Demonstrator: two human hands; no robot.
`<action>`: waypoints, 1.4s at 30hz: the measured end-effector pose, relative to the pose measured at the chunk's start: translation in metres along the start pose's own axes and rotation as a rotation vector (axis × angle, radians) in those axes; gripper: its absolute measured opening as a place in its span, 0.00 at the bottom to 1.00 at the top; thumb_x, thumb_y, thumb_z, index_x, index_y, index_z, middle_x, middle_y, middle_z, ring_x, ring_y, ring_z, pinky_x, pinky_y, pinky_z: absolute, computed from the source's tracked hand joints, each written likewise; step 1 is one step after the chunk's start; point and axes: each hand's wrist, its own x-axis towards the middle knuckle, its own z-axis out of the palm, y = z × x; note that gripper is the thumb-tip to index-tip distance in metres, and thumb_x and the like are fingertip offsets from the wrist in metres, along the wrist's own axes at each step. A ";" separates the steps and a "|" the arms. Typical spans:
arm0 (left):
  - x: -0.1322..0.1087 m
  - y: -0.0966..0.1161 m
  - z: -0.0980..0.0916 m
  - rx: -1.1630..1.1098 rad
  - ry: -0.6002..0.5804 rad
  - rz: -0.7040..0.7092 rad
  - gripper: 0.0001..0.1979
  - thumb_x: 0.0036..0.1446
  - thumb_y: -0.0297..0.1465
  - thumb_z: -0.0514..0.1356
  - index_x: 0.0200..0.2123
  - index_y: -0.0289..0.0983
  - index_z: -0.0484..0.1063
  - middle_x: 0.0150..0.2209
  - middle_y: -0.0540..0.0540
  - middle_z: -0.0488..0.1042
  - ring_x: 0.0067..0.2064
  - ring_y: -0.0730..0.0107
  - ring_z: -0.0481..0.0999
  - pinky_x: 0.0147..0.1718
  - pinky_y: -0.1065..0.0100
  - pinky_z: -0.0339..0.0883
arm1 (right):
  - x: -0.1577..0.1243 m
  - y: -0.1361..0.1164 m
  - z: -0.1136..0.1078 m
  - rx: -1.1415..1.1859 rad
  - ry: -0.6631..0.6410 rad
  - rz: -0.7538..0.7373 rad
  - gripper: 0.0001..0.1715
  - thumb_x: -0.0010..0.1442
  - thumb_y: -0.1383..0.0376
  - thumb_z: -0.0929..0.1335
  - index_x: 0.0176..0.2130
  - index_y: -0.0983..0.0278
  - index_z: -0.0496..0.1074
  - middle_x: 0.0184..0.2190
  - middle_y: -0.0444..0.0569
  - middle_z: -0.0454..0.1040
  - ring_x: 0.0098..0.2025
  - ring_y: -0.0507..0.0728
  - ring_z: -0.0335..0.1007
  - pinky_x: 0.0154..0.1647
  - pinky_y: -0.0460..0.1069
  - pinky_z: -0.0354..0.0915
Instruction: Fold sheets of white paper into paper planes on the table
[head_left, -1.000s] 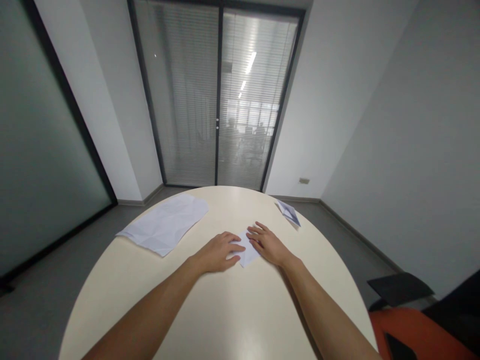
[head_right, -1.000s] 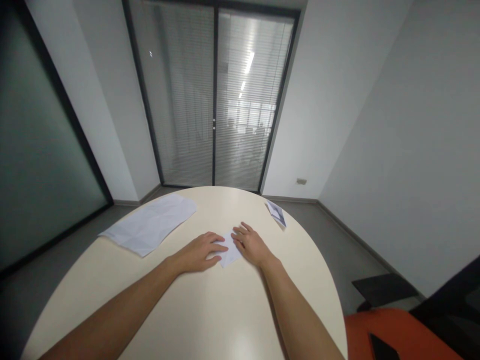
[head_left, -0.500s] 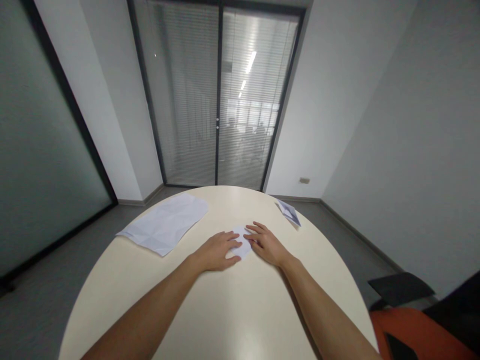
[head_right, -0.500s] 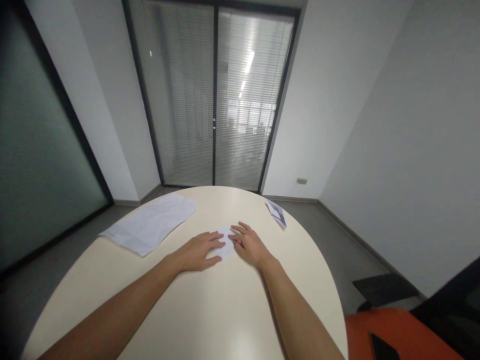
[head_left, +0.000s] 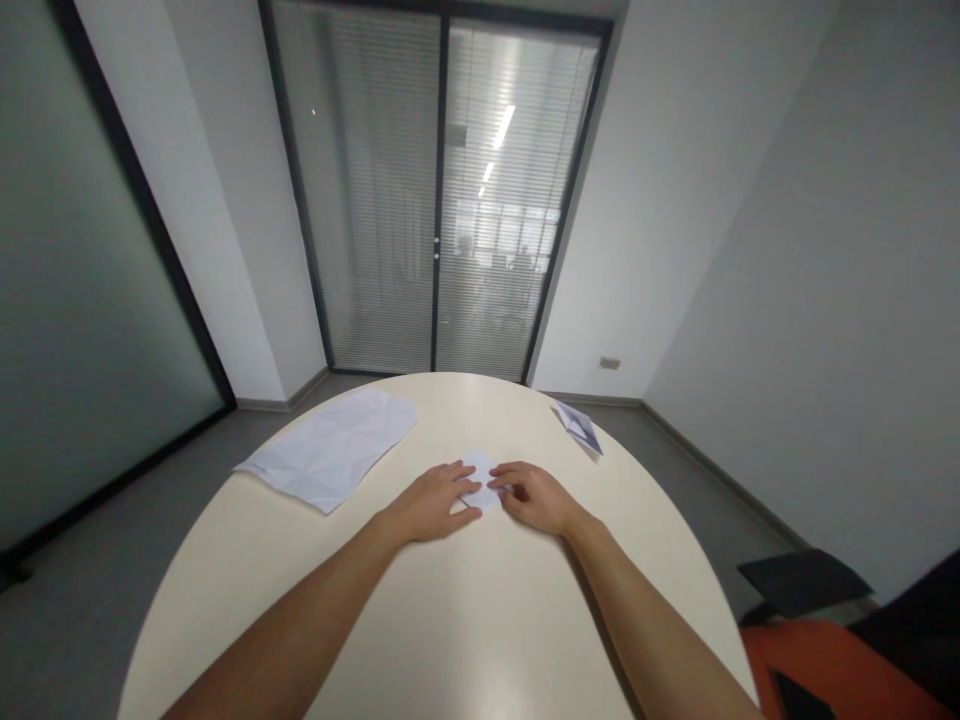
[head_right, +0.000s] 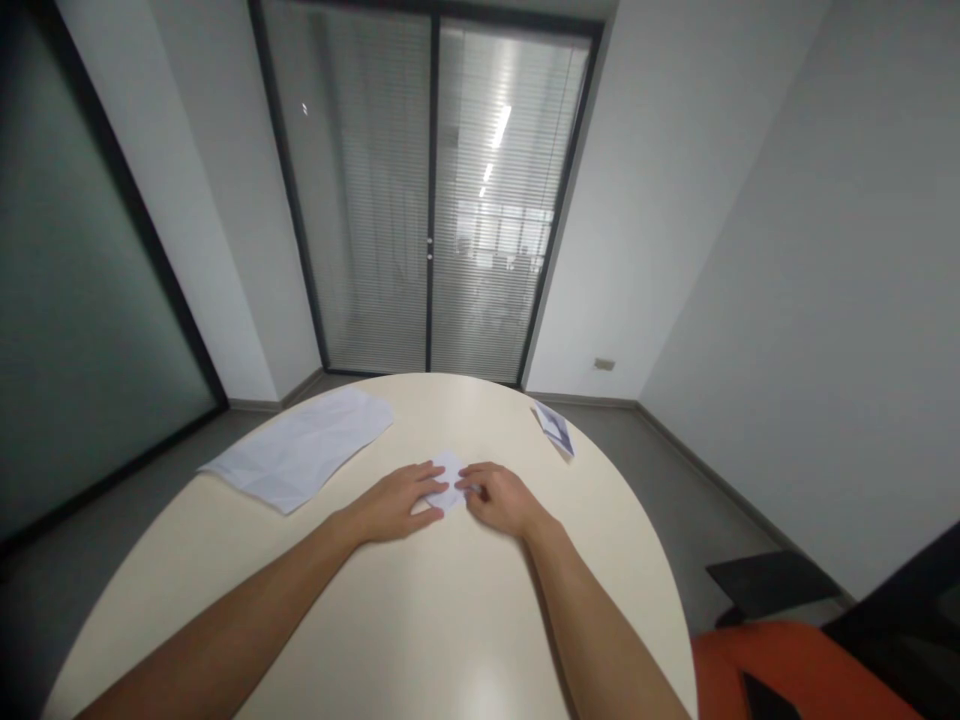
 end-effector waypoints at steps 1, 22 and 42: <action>0.000 0.000 0.000 -0.004 0.000 0.000 0.22 0.65 0.44 0.57 0.58 0.42 0.71 0.64 0.42 0.66 0.67 0.53 0.61 0.64 0.52 0.55 | 0.000 -0.001 0.000 0.004 -0.007 0.013 0.19 0.57 0.70 0.67 0.46 0.58 0.80 0.52 0.51 0.77 0.54 0.60 0.73 0.55 0.56 0.69; 0.000 -0.004 0.003 -0.089 0.049 -0.024 0.18 0.67 0.41 0.54 0.54 0.41 0.74 0.61 0.42 0.71 0.66 0.55 0.64 0.63 0.54 0.58 | 0.002 -0.014 -0.011 0.082 -0.074 -0.028 0.13 0.67 0.62 0.65 0.42 0.58 0.80 0.39 0.47 0.82 0.40 0.56 0.77 0.45 0.48 0.68; 0.007 -0.010 -0.001 -0.177 0.151 -0.136 0.13 0.68 0.34 0.51 0.37 0.38 0.74 0.35 0.46 0.77 0.37 0.65 0.75 0.37 0.69 0.63 | 0.005 -0.006 -0.001 0.140 0.044 0.161 0.15 0.68 0.59 0.63 0.45 0.61 0.76 0.38 0.49 0.81 0.35 0.56 0.75 0.39 0.48 0.66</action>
